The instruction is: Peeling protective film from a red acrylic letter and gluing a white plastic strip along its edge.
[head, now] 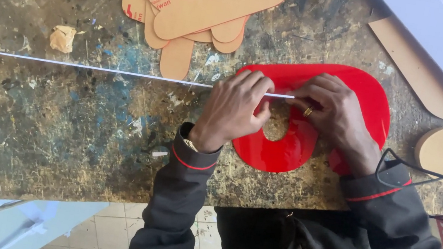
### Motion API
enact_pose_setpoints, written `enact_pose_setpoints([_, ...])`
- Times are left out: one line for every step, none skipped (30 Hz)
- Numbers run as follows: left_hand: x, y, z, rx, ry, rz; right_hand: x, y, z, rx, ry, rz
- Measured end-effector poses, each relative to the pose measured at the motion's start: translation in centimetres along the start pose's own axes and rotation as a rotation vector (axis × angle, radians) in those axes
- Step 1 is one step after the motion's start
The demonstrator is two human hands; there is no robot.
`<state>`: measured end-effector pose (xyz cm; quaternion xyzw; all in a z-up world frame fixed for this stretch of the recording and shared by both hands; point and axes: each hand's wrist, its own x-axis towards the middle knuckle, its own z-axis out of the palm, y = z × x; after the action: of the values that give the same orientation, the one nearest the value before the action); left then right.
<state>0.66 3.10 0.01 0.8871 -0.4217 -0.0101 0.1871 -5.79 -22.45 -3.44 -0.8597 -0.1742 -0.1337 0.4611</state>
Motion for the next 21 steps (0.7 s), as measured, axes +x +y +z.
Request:
enact_pose_setpoints([0.2, 0.0, 0.1, -0.004, -0.003, -0.001, -0.1, 0.2, -0.1, 0.001, -0.003, 0.005])
enact_pose_setpoints([0.1, 0.0, 0.1, 0.003, 0.018, 0.015, -0.2, 0.4, 0.0, 0.004, -0.001, -0.011])
enact_pose_setpoints([0.0, 0.0, 0.2, 0.010, 0.039, 0.032, -0.3, 0.5, 0.1, 0.007, 0.001, -0.026])
enact_pose_setpoints([0.0, 0.0, 0.4, 0.009, 0.036, 0.025, -0.5, 0.7, 0.2, 0.012, -0.004, -0.024])
enact_pose_setpoints([-0.1, 0.0, 0.7, 0.040, 0.068, 0.041, -0.7, 0.9, 0.4, 0.010, 0.000, -0.018])
enact_pose_setpoints([0.0, -0.1, 0.9, 0.074, 0.102, 0.059, -0.7, 1.1, 0.4, 0.007, 0.005, -0.015])
enact_pose_setpoints([0.0, -0.1, 1.2, 0.076, 0.101, 0.054, -0.4, 0.5, 0.3, 0.011, 0.002, -0.016])
enact_pose_setpoints([0.1, -0.1, 1.5, 0.141, 0.145, 0.071, -0.1, 0.0, 0.1, 0.009, 0.003, -0.017])
enact_pose_setpoints([0.2, -0.1, 1.9, 0.207, 0.189, 0.088, 0.2, -0.6, -0.1, 0.007, 0.004, -0.019])
enact_pose_setpoints([0.3, -0.3, 2.5, 0.205, 0.188, 0.089, 0.1, -0.4, 0.0, 0.006, 0.004, -0.016])
enact_pose_setpoints([0.3, -0.5, 3.3, 0.199, 0.213, 0.100, 0.0, -0.2, 0.1, -0.006, 0.015, -0.023])
enact_pose_setpoints([0.3, -0.7, 3.9, 0.194, 0.235, 0.111, -0.1, 0.0, 0.3, -0.016, 0.026, -0.029])
enact_pose_setpoints([0.2, -0.6, 3.9, 0.193, 0.231, 0.110, -0.2, -0.1, 0.3, -0.013, 0.026, -0.025])
enact_pose_setpoints([0.3, -0.6, 3.9, 0.189, 0.217, 0.113, -0.1, -0.1, 0.2, -0.010, 0.024, -0.028])
enact_pose_setpoints([0.5, -0.6, 3.9, 0.184, 0.203, 0.115, -0.1, -0.1, 0.1, -0.008, 0.021, -0.030])
enact_pose_setpoints([0.5, -0.5, 3.6, 0.182, 0.200, 0.119, -0.1, 0.1, 0.1, -0.009, 0.024, -0.025])
enact_pose_setpoints([0.6, -0.3, 3.4, 0.185, 0.195, 0.113, -0.2, 0.3, 0.2, -0.005, 0.022, -0.027])
enact_pose_setpoints([0.5, -0.1, 3.1, 0.188, 0.186, 0.104, -0.3, 0.5, 0.4, 0.001, 0.019, -0.027])
enact_pose_setpoints([0.5, 0.1, 3.1, 0.185, 0.181, 0.106, -0.5, 0.5, 0.4, 0.002, 0.021, -0.021])
enact_pose_setpoints([0.5, 0.2, 3.0, 0.210, 0.173, 0.100, -0.5, 0.7, 0.4, -0.001, 0.023, -0.032])
enact_pose_setpoints([0.5, 0.3, 2.9, 0.234, 0.164, 0.094, -0.5, 0.8, 0.5, -0.004, 0.025, -0.042])
